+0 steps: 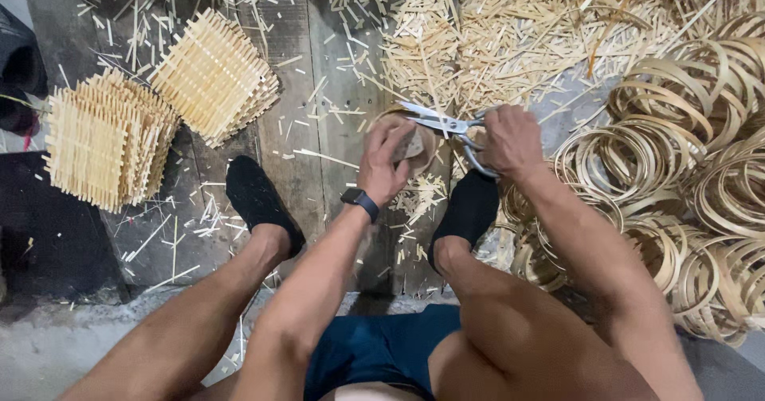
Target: The person sits on the floor and assembles small round bamboo baskets. They place a woven bamboo base on a wooden block, fit a circular bamboo rim around it, and use shears to trim excess material. The finished baskets are stacked nearby.
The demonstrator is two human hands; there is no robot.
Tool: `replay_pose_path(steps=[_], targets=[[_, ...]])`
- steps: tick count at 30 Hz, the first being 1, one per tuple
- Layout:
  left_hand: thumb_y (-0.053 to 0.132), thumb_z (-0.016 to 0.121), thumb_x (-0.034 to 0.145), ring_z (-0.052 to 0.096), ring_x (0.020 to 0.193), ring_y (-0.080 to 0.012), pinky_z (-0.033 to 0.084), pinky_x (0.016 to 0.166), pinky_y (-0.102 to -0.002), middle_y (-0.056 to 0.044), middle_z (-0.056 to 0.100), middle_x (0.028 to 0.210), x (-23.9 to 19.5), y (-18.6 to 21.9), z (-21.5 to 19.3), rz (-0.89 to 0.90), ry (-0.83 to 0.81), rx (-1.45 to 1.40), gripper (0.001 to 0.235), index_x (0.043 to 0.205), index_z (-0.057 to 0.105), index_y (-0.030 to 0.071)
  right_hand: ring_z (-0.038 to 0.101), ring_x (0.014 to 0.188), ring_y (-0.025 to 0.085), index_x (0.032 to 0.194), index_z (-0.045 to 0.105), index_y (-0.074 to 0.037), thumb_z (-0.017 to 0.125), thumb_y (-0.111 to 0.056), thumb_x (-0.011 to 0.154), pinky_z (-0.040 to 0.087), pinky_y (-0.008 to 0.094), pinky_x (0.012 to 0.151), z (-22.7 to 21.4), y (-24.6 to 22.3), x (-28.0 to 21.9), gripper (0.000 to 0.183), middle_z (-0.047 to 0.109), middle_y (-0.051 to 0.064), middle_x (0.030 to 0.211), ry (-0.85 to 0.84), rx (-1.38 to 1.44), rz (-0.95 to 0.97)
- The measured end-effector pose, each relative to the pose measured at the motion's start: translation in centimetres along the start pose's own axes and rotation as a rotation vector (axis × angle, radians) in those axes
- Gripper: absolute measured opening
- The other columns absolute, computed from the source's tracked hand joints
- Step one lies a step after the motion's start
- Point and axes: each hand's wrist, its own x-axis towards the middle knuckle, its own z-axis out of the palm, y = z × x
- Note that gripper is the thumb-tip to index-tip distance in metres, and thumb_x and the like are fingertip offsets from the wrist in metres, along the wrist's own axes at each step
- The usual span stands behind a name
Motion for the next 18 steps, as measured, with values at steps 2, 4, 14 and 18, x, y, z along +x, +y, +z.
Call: replay_pose_path(steps=[2,4,14,18], targets=[[0.009,0.083,0.064,0.043,0.13,-0.0448,0.037,0.112,-0.053,-0.024,0.045,0.14,-0.3,0.6,0.6,-0.031,0.143,0.144,0.069,0.13,0.067,0.024,0.062,0.094,0.03,0.106,0.065,-0.004,0.059,-0.057,0.102,0.052,0.046,0.082,0.6,1.3,-0.4,0.053,0.062,0.017,0.1,-0.108,0.098,0.021],[0.02,0.09,0.063,0.042,0.131,-0.046,0.038,0.112,-0.054,-0.023,0.043,0.142,-0.8,1.3,1.3,-0.086,0.213,0.102,0.071,0.13,0.067,0.026,0.063,0.096,0.03,0.106,0.066,-0.004,0.064,-0.044,0.098,0.051,0.046,0.086,1.1,2.3,-1.1,0.041,0.063,0.016,0.101,0.056,0.123,-0.025],[0.019,0.089,0.069,0.044,0.131,-0.043,0.042,0.113,-0.051,-0.02,0.046,0.143,-0.2,1.9,1.1,-0.105,0.105,0.061,0.061,0.127,0.072,0.026,0.058,0.085,0.029,0.098,0.066,-0.002,0.072,-0.03,0.077,0.048,0.044,0.074,1.5,0.6,-0.4,0.035,0.058,0.015,0.091,0.271,0.069,-0.065],[0.019,0.088,0.068,0.045,0.132,-0.0423,0.042,0.113,-0.05,-0.019,0.048,0.142,0.0,1.9,0.7,-0.096,0.079,0.049,0.06,0.126,0.074,0.027,0.058,0.084,0.026,0.097,0.065,-0.004,0.068,-0.027,0.087,0.049,0.042,0.071,2.7,1.6,-0.2,0.025,0.058,0.014,0.09,0.215,-0.019,-0.07]])
